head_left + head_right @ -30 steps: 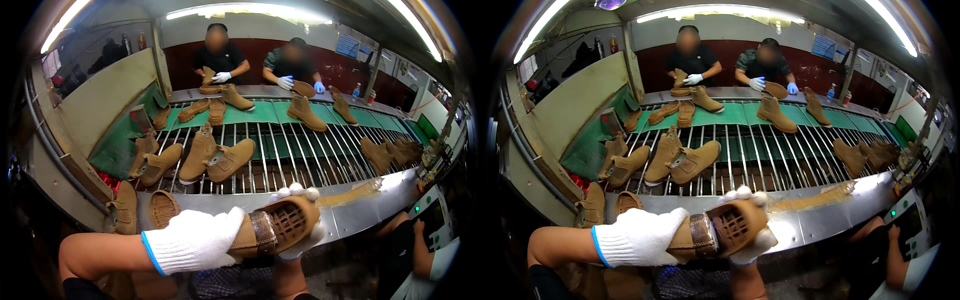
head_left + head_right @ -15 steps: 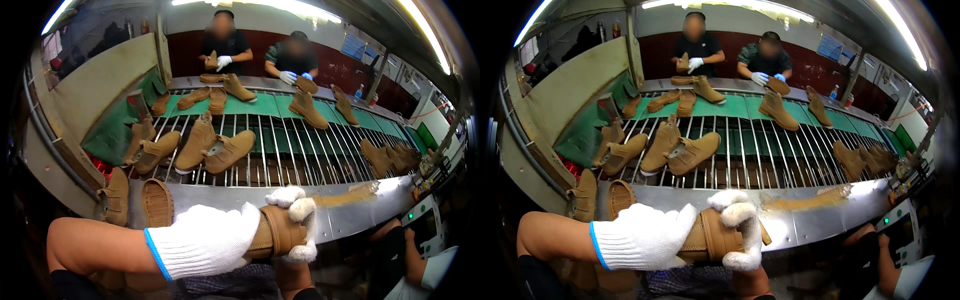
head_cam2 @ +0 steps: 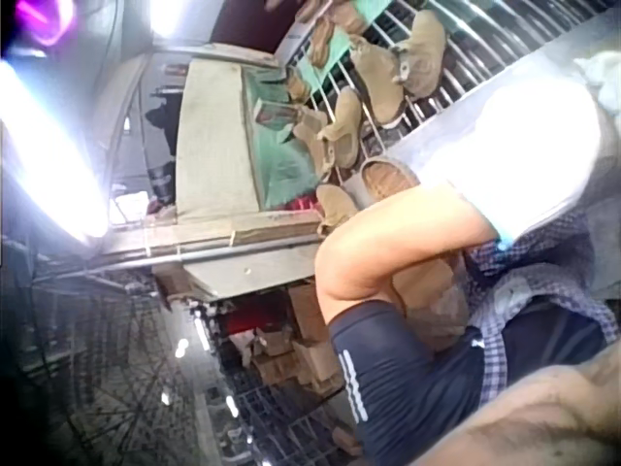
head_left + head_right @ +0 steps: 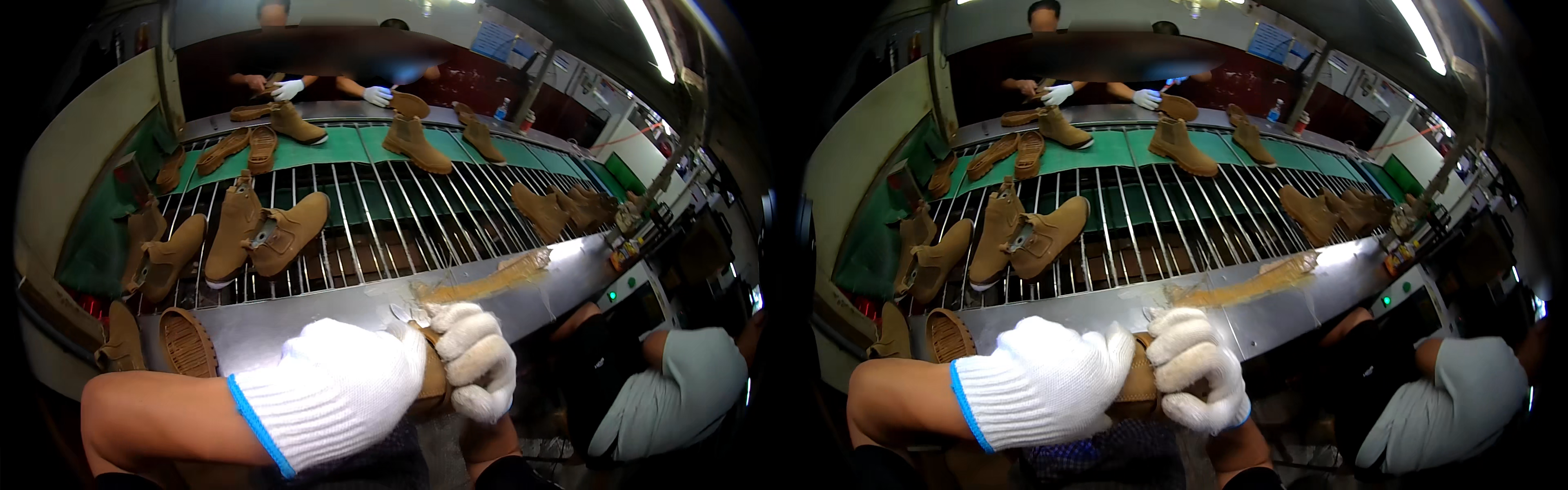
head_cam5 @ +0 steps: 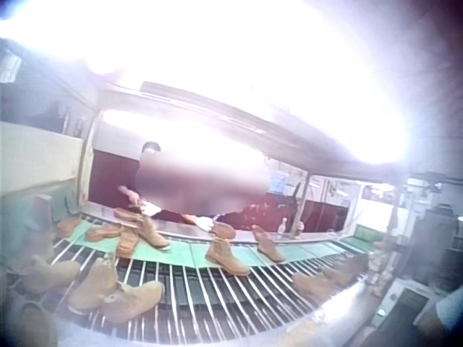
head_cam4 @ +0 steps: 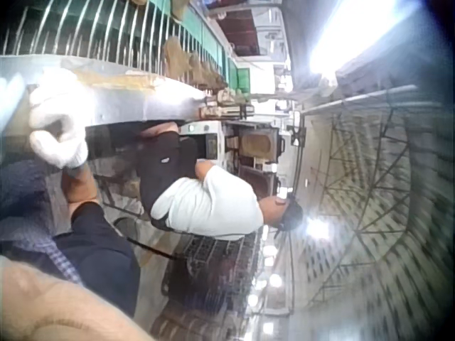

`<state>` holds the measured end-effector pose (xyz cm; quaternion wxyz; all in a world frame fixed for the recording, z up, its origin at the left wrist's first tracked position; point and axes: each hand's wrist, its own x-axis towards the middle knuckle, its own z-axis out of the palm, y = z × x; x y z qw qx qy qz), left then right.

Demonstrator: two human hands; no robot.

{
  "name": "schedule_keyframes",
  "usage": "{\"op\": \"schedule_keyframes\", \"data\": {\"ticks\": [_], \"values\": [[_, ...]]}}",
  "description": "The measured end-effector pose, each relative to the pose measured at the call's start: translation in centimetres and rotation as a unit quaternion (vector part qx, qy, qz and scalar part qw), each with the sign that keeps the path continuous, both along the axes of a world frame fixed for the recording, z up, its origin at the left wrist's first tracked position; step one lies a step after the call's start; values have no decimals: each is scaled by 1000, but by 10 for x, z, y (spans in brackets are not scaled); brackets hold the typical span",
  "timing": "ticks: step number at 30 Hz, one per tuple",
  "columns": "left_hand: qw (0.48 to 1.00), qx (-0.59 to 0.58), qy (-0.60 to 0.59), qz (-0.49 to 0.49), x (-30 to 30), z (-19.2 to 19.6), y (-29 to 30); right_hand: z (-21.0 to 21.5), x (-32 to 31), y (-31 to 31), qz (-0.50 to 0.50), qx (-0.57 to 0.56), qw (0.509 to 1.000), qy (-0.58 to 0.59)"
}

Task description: The person applies a finishing substance to the soles and leather of boots and cleans the edges using a tool and a cloth.

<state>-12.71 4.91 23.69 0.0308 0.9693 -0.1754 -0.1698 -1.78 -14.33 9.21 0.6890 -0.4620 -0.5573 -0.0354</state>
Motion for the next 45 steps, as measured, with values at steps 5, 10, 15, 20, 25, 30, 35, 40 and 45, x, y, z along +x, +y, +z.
{"op": "schedule_keyframes", "data": {"ticks": [5,10,15,20,25,30,35,40,45], "values": [[990,-123,-60,-16,-5,-19,8,26,-11,-37,-40,-136,990,-20],[882,-381,-276,-23,-61,-83,26,-13,-63,-30,-33,-3,995,98],[865,-452,-212,-43,-70,-96,26,-20,-76,-43,-20,-43,998,31],[871,-450,-187,-56,-71,-91,28,-12,-77,-43,10,-29,999,-23],[880,-437,-173,-68,-77,-85,28,-1,-96,-40,-37,-57,997,-38],[918,-372,-109,-85,-95,-76,16,12,-117,-51,-21,-132,989,-58],[883,-385,-224,-150,-129,-127,0,1,-139,-62,84,-166,983,4],[888,-338,-237,-203,-169,-171,-17,-47,-183,-75,97,-149,980,85],[882,-327,-262,-216,-189,-195,-12,-75,-213,-75,-122,-133,977,111]]}}
